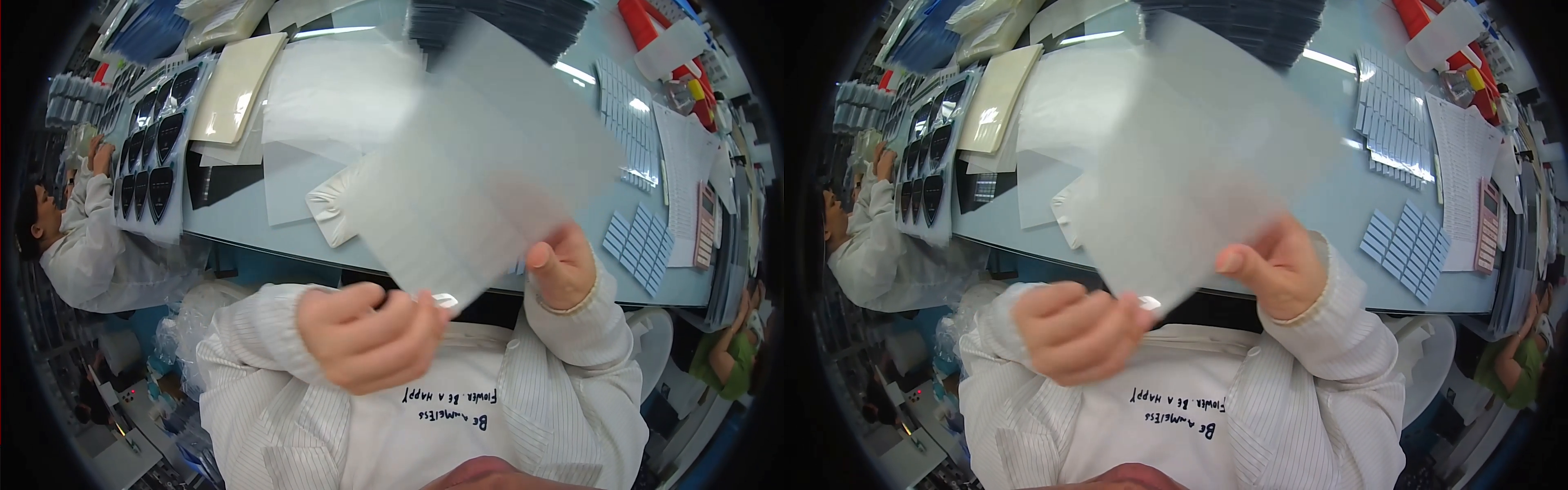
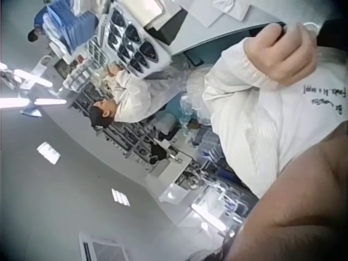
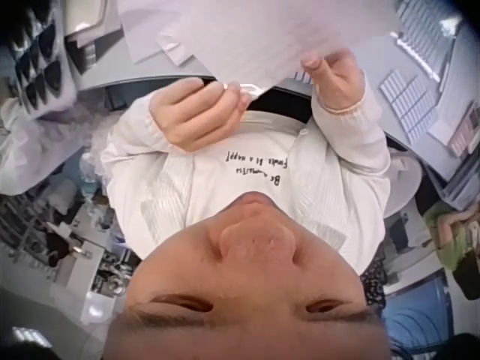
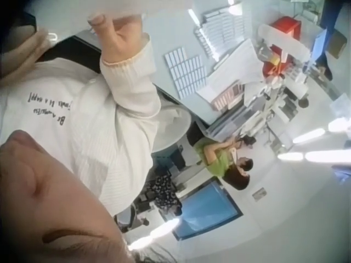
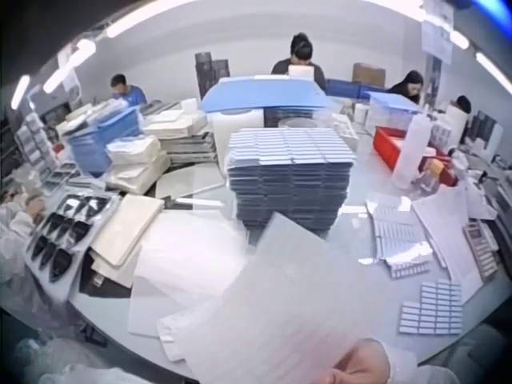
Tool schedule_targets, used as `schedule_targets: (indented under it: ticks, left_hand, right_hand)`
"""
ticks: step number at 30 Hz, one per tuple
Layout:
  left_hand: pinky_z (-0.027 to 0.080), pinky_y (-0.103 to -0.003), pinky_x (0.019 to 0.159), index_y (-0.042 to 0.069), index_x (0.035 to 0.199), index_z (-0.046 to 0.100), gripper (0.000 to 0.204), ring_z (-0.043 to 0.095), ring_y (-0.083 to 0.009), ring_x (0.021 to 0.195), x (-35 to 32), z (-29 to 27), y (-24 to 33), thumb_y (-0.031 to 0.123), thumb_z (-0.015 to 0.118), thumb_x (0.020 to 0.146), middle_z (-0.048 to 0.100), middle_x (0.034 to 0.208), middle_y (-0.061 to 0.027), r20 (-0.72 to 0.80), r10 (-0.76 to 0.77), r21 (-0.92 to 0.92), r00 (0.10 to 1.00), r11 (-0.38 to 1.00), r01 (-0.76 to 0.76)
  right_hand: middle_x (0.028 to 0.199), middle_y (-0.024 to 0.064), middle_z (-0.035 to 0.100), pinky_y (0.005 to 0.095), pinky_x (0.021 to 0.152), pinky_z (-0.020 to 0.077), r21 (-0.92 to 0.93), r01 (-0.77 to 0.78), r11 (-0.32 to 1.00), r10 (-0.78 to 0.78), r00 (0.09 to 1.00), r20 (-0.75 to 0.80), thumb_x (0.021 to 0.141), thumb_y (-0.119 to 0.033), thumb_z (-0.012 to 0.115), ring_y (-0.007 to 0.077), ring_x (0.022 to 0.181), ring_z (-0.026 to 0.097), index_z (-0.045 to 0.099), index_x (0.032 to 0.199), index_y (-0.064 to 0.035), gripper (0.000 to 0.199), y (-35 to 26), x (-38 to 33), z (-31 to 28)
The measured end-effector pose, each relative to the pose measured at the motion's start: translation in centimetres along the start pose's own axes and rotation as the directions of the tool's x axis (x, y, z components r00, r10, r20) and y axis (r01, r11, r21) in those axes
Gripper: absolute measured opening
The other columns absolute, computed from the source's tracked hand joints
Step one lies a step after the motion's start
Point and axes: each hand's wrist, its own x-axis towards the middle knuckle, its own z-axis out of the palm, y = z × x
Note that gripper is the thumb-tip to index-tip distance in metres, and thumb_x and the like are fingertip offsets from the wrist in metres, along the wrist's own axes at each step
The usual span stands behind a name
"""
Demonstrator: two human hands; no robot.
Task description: Packaging small sheets of components into transparent plastic bags at a workstation.
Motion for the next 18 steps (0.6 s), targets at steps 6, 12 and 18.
schedule_targets:
  ticks: [6,12,18]
  left_hand:
    - [0.041,-0.027,0.052,0.006,0.077,0.065,0.013,0.06,-0.0166,0.067,0.5,0.6,-0.8,0.01,0.073,0.086,0.064,0.079,-0.0045,0.137,-0.215,-0.387,0.967,0.887,0.252]
    - [0.05,-0.025,0.074,-0.002,0.113,0.067,0.021,0.066,-0.0171,0.084,-1.8,1.1,-2.4,0.007,0.062,0.095,0.069,0.098,-0.0112,0.086,-0.928,-0.629,0.363,0.231,0.742]
    - [0.054,-0.028,0.081,-0.001,0.12,0.067,0.037,0.066,-0.0193,0.097,0.6,3.7,-2.2,0.002,0.071,0.083,0.063,0.118,-0.0149,0.224,-0.809,-0.681,0.544,0.27,0.681]
  right_hand:
    - [0.113,0.0201,0.069,0.0383,0.089,0.0566,0.232,-0.348,0.908,0.379,0.92,-0.103,0.098,-0.007,0.06,0.0285,0.112,0.067,0.054,0.132,0.0072,0.038,-2.9,0.5,1.0]
    - [0.1,0.0126,0.074,0.0343,0.089,0.0552,0.118,-0.501,0.857,0.488,0.864,0.125,0.09,-0.003,0.07,0.0241,0.102,0.07,0.066,0.115,0.0049,0.027,-2.9,-0.6,-0.5]
    - [0.109,0.0109,0.073,0.0312,0.094,0.0515,0.123,-0.612,0.781,0.585,0.786,0.198,0.087,-0.005,0.076,0.0175,0.103,0.067,0.069,0.115,0.003,0.03,-1.6,-0.4,1.1]
